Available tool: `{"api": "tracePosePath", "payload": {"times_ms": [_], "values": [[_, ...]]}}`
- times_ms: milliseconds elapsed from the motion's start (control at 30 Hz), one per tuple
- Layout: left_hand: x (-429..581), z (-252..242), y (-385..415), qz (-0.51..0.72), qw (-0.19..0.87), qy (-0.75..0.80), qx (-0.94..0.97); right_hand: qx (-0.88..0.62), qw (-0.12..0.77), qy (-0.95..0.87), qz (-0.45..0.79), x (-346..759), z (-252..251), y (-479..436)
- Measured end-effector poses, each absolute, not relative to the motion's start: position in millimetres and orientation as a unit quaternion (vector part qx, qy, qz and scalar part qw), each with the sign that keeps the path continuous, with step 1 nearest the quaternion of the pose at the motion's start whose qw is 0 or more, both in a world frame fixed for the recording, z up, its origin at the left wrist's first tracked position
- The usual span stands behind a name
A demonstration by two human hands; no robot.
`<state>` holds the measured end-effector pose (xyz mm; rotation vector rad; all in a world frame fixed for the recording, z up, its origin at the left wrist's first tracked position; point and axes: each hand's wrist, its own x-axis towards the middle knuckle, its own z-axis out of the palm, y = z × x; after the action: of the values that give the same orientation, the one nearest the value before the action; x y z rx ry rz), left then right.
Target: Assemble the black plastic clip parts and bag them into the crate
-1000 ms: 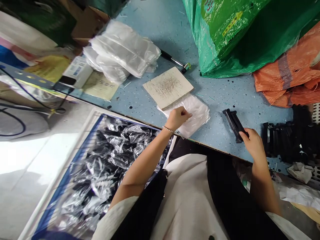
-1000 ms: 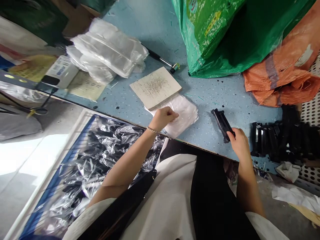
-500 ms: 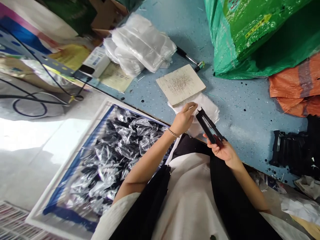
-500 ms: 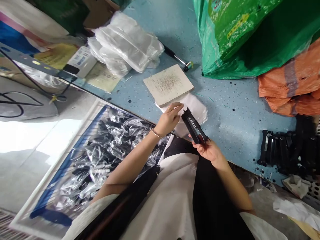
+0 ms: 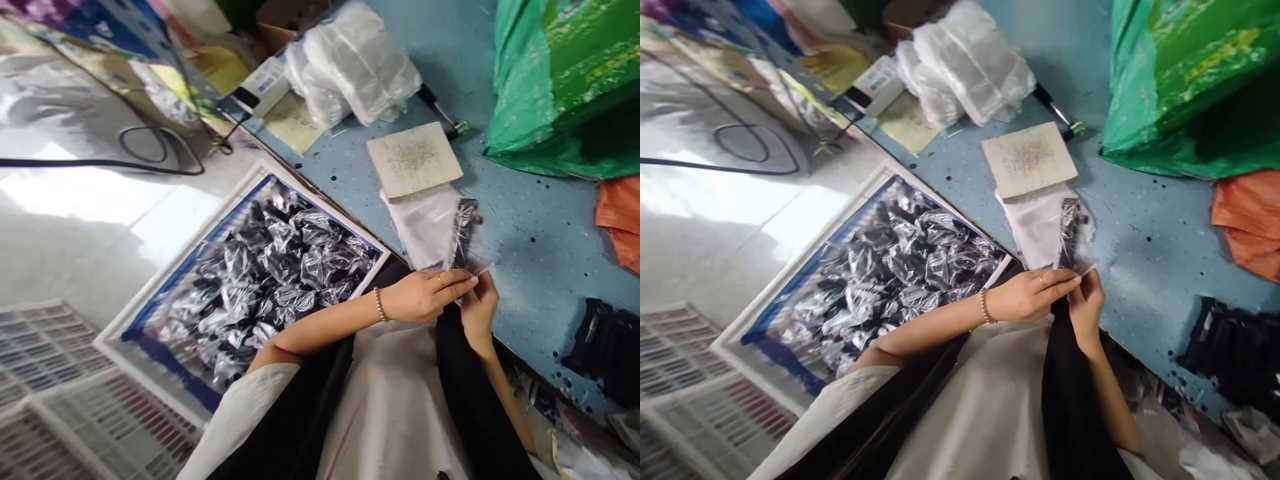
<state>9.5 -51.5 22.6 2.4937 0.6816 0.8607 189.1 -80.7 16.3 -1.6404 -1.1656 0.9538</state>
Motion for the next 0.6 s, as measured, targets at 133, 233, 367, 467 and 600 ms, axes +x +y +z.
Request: {"api": "tracePosePath", "payload": {"times_ms": [133, 233, 367, 467, 600], "values": [[-14, 34, -63, 0.289, 0.151, 0.297, 0.898, -0.634, 0.355, -0.565, 0.392, 177, 37, -81], [-65, 44, -80, 0.274, 0.137, 0.374, 0.875, -0.555, 0.296, -0.589, 0.507, 169, 49, -78], [-145, 8, -98, 0.077, 0.215, 0.613, 0.756, -0.585, 0.319, -0.534, 0.521, 166, 46, -72], [-171, -57, -109, -0.06, 0.341, 0.68, 0.646, -0.611, 0.346, -0.473, 0.532, 165, 35, -68], [-158, -133, -128, -0.058, 0.42, 0.667, 0.613, -0.606, 0.331, -0.45, 0.567, 166, 26, -71]]}}
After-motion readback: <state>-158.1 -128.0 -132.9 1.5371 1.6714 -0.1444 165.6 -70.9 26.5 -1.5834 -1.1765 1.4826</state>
